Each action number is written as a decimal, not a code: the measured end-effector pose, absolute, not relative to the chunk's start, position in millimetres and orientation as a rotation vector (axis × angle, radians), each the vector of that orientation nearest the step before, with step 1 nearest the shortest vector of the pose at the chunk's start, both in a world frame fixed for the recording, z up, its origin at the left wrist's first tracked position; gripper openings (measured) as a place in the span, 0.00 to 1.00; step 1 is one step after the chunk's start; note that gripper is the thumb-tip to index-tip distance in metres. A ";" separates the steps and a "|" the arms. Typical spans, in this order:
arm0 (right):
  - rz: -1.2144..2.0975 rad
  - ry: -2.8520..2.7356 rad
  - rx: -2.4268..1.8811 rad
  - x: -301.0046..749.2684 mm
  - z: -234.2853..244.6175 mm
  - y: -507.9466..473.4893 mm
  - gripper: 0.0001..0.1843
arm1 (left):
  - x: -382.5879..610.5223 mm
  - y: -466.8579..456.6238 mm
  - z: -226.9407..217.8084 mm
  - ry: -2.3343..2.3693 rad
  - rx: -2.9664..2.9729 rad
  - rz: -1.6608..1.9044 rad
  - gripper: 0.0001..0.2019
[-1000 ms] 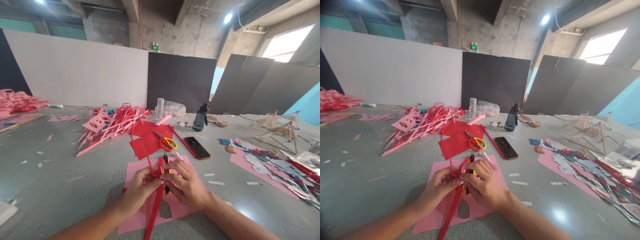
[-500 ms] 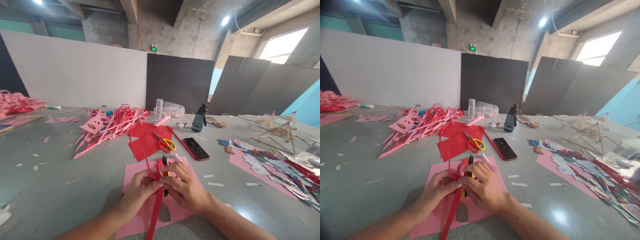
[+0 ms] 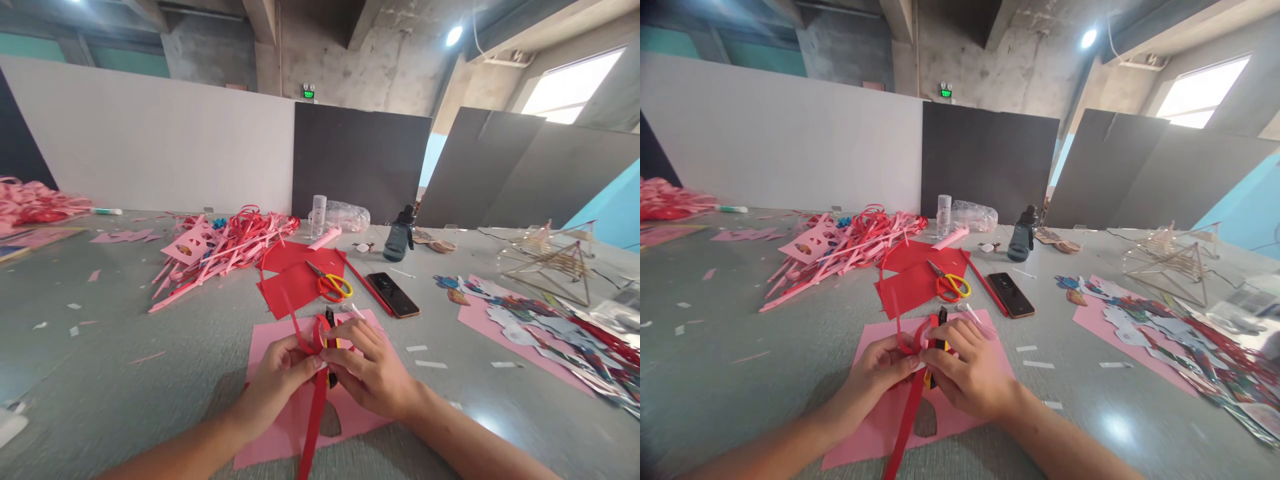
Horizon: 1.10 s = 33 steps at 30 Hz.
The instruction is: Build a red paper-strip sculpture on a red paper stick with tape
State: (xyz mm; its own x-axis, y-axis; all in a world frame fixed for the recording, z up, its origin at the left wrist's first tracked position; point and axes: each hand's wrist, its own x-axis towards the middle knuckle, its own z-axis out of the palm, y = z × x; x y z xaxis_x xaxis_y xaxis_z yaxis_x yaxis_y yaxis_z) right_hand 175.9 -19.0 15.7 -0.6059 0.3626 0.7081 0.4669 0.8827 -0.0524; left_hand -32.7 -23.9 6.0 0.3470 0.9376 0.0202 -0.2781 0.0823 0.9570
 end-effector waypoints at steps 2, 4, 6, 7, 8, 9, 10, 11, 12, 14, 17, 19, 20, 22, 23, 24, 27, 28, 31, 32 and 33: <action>-0.182 -2.284 -0.604 176.4 15.0 -19.1 0.16 | -32.6 -24.3 7.5 0.762 1.112 1.049 0.13; -0.189 -2.276 -0.620 176.8 14.9 -19.3 0.15 | -32.6 -25.1 9.4 0.765 1.100 1.056 0.14; -0.196 -2.261 -0.634 177.0 15.3 -19.4 0.15 | -32.7 -26.0 11.2 0.757 1.090 1.061 0.15; -0.197 -2.255 -0.641 177.1 15.6 -19.3 0.15 | -32.9 -26.4 12.0 0.752 1.090 1.059 0.15; -0.197 -2.250 -0.647 177.2 15.8 -19.0 0.15 | -33.0 -26.8 12.6 0.749 1.093 1.056 0.14; -0.197 -2.246 -0.651 177.4 15.8 -18.7 0.16 | -33.2 -27.1 13.1 0.748 1.100 1.053 0.14; -0.195 -2.243 -0.654 177.7 15.8 -18.3 0.16 | -33.3 -27.3 13.6 0.748 1.108 1.051 0.13; -0.195 -2.241 -0.660 178.0 15.6 -18.0 0.16 | -33.5 -27.5 13.8 0.750 1.115 1.051 0.12; -0.199 -2.239 -0.667 178.4 15.4 -17.7 0.17 | -33.6 -27.6 14.0 0.753 1.121 1.053 0.12; -0.209 -2.239 -0.680 179.2 14.6 -17.2 0.17 | -33.8 -28.0 14.0 0.760 1.126 1.056 0.11; -0.202 -2.240 -0.682 179.8 13.8 -16.8 0.17 | -33.8 -28.6 13.3 0.763 1.124 1.068 0.10; -0.185 -2.232 -0.671 179.7 13.7 -16.5 0.16 | -33.7 -28.7 12.8 0.764 1.125 1.075 0.10; -0.179 -2.226 -0.667 179.5 13.6 -16.4 0.16 | -33.7 -28.6 12.5 0.765 1.127 1.073 0.10; -0.174 -2.213 -0.667 178.8 13.7 -16.4 0.16 | -33.8 -28.2 12.4 0.760 1.132 1.058 0.10; -0.174 -2.209 -0.670 178.4 13.8 -16.5 0.17 | -33.8 -28.0 12.4 0.755 1.133 1.050 0.10; -0.175 -2.205 -0.673 178.1 13.9 -16.7 0.17 | -33.8 -27.8 12.5 0.750 1.133 1.045 0.10; -0.181 -2.211 -0.673 177.7 14.6 -17.1 0.16 | -33.5 -27.6 13.0 0.749 1.138 1.045 0.12; -0.181 -2.218 -0.670 177.8 15.0 -17.1 0.16 | -33.3 -27.5 13.0 0.754 1.140 1.047 0.12; -0.179 -2.238 -0.671 178.6 16.3 -16.3 0.15 | -33.2 -27.0 11.9 0.768 1.151 1.055 0.12; -0.180 -2.240 -0.674 178.9 16.7 -15.9 0.15 | -33.3 -26.7 11.2 0.772 1.155 1.058 0.12; -0.183 -2.241 -0.679 179.0 17.1 -15.6 0.14 | -33.5 -26.3 10.5 0.776 1.159 1.059 0.12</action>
State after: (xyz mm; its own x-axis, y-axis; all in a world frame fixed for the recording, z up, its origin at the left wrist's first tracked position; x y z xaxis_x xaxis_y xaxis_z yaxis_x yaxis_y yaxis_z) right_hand 179.0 -15.6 17.1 -0.5593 0.4138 0.7183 0.5247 0.8476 -0.0796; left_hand -33.5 -26.3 10.5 0.3374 0.9407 0.0362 -0.2488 0.0520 0.9672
